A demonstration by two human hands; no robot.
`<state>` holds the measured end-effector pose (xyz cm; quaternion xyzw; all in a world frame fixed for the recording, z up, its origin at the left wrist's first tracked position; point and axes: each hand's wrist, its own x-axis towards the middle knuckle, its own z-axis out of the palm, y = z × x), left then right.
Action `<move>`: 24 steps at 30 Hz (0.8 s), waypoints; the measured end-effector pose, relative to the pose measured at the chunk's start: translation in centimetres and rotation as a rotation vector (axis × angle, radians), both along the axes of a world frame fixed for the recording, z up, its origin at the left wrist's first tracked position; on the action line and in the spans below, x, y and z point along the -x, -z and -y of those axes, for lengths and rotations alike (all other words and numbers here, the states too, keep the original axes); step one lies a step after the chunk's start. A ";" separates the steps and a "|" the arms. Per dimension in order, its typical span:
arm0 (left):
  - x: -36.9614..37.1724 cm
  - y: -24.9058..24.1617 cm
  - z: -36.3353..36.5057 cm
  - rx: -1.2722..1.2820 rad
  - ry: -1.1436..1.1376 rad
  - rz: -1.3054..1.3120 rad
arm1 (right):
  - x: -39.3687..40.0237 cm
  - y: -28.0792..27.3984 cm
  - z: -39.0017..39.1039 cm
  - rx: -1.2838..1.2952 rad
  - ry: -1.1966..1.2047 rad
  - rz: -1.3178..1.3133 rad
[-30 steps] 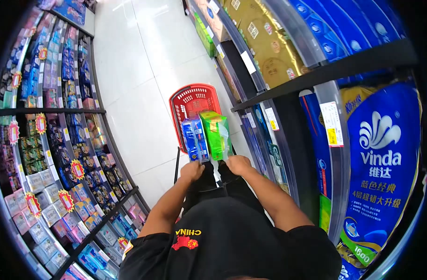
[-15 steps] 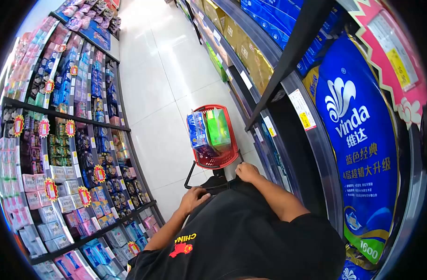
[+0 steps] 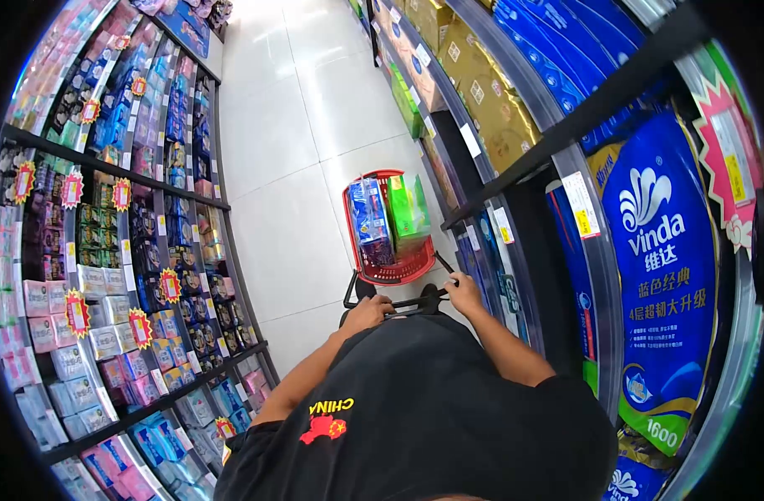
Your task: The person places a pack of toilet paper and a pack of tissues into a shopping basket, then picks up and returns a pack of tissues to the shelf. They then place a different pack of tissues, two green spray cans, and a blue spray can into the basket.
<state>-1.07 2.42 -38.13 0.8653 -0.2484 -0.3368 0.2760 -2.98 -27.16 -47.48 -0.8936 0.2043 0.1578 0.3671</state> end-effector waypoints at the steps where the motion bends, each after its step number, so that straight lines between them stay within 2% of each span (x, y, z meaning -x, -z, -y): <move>1: -1.1 -1.5 0.1 0.025 0.035 0.015 | -0.4 -0.3 -0.6 0.011 0.025 0.002; 4: -3.2 -2.1 -0.1 -0.022 0.063 0.018 | -1.9 -1.6 -2.7 0.021 0.039 0.034; 8: -4.7 3.1 -1.9 0.096 0.129 -0.088 | -2.9 -1.1 -5.3 -0.081 0.146 0.028; 10: -5.6 1.1 -2.6 0.089 0.137 -0.123 | -2.9 -1.5 -6.3 0.081 0.141 0.114; 11: -6.9 -1.9 -2.7 -0.004 0.192 -0.230 | -3.0 -0.9 -6.6 -0.052 0.231 0.113; 12: -6.2 2.0 -2.9 0.040 0.215 -0.092 | -2.9 -0.3 -6.8 -0.188 0.320 0.106; 14: -7.5 1.1 -2.6 0.022 0.328 -0.154 | -3.0 -2.9 -8.3 -0.225 0.330 0.056; 16: -8.1 2.0 -1.8 -0.044 0.372 -0.155 | -2.6 -5.8 -10.7 0.001 0.142 0.188; 17: -8.2 2.6 -1.4 -0.076 0.394 -0.157 | -2.7 -7.5 -11.8 0.082 0.149 0.187; 20: -8.1 3.6 -1.4 -0.024 0.441 -0.105 | -2.4 -6.9 -11.7 0.089 0.155 0.248; 21: -7.7 3.5 -1.7 -0.020 0.397 -0.047 | -3.1 -10.5 -13.1 -0.188 0.294 0.178; 24: -7.9 3.6 -2.1 -0.032 0.394 0.020 | -3.2 -9.1 -13.3 -0.114 0.234 0.320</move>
